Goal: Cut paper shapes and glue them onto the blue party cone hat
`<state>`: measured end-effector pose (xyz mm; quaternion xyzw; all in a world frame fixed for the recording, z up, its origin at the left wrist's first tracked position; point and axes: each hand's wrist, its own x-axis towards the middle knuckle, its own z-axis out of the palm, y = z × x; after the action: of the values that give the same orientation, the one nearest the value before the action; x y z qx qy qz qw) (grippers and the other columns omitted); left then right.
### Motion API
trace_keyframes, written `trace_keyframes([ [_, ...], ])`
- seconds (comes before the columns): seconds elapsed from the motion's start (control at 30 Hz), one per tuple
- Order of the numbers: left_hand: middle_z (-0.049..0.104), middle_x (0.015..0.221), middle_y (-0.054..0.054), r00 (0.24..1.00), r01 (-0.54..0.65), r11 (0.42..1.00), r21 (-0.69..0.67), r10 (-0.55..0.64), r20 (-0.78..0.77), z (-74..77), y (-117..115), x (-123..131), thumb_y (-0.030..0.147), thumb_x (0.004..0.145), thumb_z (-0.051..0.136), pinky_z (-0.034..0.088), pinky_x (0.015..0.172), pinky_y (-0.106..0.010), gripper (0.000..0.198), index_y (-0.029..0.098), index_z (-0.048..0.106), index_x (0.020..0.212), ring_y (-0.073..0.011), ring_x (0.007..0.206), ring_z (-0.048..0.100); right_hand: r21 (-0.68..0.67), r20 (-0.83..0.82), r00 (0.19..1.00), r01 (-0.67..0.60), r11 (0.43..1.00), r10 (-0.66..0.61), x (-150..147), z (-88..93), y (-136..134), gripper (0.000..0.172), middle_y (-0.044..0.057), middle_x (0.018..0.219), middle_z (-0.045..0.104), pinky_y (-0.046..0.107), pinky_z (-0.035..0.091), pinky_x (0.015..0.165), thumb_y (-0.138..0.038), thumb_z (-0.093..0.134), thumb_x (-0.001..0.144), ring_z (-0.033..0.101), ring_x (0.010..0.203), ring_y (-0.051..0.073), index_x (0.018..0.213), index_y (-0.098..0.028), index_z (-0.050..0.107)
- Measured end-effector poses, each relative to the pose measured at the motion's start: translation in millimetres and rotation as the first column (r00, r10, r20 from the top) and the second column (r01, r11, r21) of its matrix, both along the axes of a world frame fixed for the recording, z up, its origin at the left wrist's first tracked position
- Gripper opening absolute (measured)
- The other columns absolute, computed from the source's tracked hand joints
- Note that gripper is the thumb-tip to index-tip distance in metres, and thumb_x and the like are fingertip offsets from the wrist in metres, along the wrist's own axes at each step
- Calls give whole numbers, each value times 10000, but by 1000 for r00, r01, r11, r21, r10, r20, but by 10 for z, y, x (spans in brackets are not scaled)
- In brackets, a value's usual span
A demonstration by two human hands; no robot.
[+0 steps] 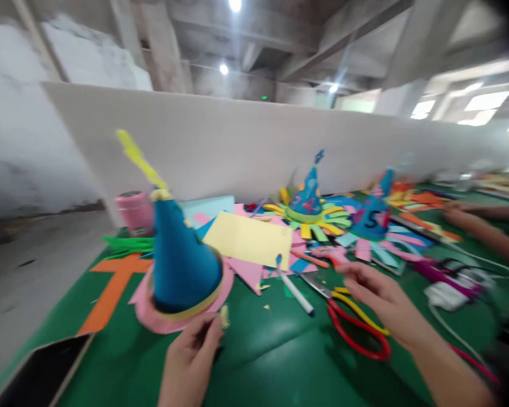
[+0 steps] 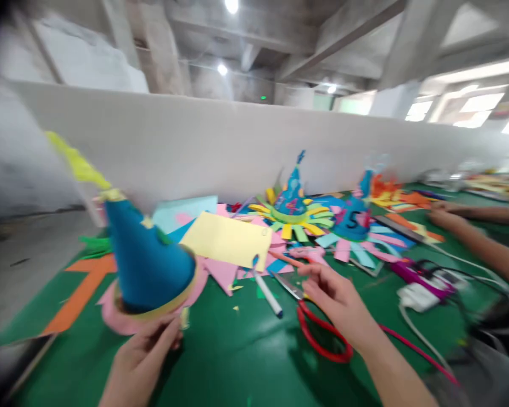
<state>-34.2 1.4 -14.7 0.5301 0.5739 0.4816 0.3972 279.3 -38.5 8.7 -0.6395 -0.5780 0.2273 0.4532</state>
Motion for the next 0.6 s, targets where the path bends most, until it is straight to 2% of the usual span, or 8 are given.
trace_keyframes([
  [0.1, 616, 647, -14, 994, -46, 998, 36, 49, -94, -85, 99, -68, 458, 618, 627, 473, 555, -237, 339, 162, 618, 783, -168, 605, 555, -15, 287, 929, 247, 969, -233, 341, -14, 271, 287, 52, 855, 573, 323, 484, 660, -329, 472, 831, 577, 759, 189, 1051, -148, 508],
  [0.17, 611, 668, -16, 985, 2, 992, 127, 20, -171, -81, 119, -84, 447, 648, 604, 475, 567, -246, 300, 176, 600, 777, -174, 625, 561, -13, 366, 877, 340, 940, -312, 527, -108, 370, 332, 86, 896, 563, 361, 462, 697, -322, 494, 797, 562, 829, 234, 1069, -131, 497],
  [0.27, 588, 751, -28, 958, 15, 932, 362, 90, -272, 35, 98, -99, 391, 719, 539, 476, 621, -273, 200, 196, 570, 751, -177, 685, 558, -93, 440, 866, 308, 947, -238, 649, -253, 528, 332, 99, 1007, 565, 346, 449, 768, -298, 560, 755, 565, 882, 224, 1050, -151, 524],
  [0.37, 559, 837, -57, 895, -66, 829, 556, 296, -335, 188, 104, -153, 371, 750, 501, 461, 725, -338, 188, 200, 552, 690, -216, 831, 546, -200, 482, 865, 266, 943, -142, 641, -325, 724, 267, 74, 997, 590, 351, 458, 770, -274, 577, 778, 584, 848, 194, 1015, -154, 553],
  [0.43, 538, 910, -76, 854, -116, 794, 596, 386, -348, 257, 144, -224, 386, 760, 493, 433, 805, -385, 209, 200, 559, 690, -251, 961, 508, -260, 503, 857, 271, 927, -110, 621, -332, 833, 242, 63, 1014, 588, 375, 471, 756, -272, 541, 826, 584, 857, 185, 1033, -146, 548],
  [0.5, 504, 1010, -89, 834, -161, 788, 594, 431, -345, 278, 204, -316, 410, 759, 492, 424, 830, -408, 231, 200, 581, 718, -267, 1019, 487, -305, 512, 853, 287, 908, -98, 618, -315, 893, 236, 58, 1036, 581, 383, 481, 744, -279, 508, 855, 582, 867, 179, 1045, -143, 542],
  [0.6, 471, 1089, -89, 819, -132, 812, 568, 412, -399, 223, 284, -475, 426, 748, 507, 409, 858, -436, 242, 208, 605, 711, -288, 1070, 462, -333, 491, 864, 303, 893, -110, 664, -241, 867, 208, 53, 965, 603, 369, 475, 731, -286, 519, 842, 588, 832, 176, 976, -135, 569],
])
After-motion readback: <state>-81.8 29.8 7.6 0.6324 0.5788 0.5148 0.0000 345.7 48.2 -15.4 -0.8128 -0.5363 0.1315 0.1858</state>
